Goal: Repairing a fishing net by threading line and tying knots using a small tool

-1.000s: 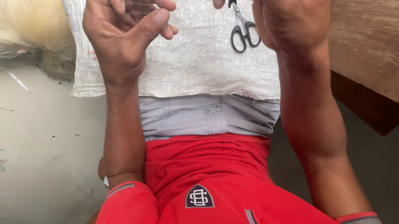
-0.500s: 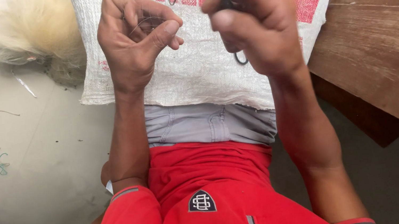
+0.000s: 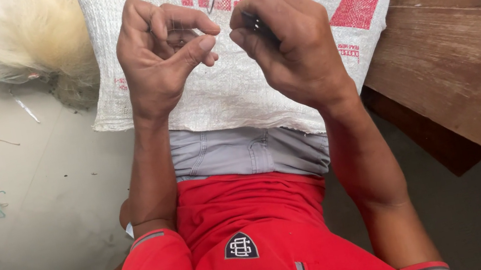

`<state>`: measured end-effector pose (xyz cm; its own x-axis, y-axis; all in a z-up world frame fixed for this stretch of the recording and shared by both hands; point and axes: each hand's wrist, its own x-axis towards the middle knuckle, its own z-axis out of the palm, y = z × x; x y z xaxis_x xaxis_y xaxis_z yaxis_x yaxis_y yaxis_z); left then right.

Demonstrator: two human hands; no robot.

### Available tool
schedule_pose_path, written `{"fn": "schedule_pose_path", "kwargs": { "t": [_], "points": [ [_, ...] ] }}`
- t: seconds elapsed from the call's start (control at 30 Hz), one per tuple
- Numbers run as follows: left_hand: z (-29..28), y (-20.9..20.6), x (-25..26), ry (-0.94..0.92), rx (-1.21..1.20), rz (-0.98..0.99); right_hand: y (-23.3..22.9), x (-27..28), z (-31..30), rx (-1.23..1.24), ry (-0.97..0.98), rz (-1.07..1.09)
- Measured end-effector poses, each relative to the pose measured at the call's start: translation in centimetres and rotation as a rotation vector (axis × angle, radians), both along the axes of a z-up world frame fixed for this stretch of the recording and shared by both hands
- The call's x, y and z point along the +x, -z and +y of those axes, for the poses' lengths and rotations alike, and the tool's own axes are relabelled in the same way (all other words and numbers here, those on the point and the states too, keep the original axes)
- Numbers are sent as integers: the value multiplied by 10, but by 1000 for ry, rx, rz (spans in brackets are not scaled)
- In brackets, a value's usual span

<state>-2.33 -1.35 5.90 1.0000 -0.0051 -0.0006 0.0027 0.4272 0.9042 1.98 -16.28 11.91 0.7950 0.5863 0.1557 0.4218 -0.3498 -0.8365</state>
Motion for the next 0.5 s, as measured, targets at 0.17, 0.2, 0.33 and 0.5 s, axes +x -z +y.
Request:
{"fn": "schedule_pose_path", "kwargs": {
  "t": [0.17, 0.2, 0.33, 0.5],
  "points": [
    [-1, 0, -1, -28, 14, -8, 1, -1, 0, 13, -4, -8],
    [-1, 1, -1, -27, 13, -6, 3, -1, 1, 13, -4, -6],
    [0, 3, -2, -62, 15, -1, 8, -1, 6, -32, 25, -86],
    [2, 6, -3, -106, 38, 28, 13, 1, 9, -37, 30, -140]
  ]
}}
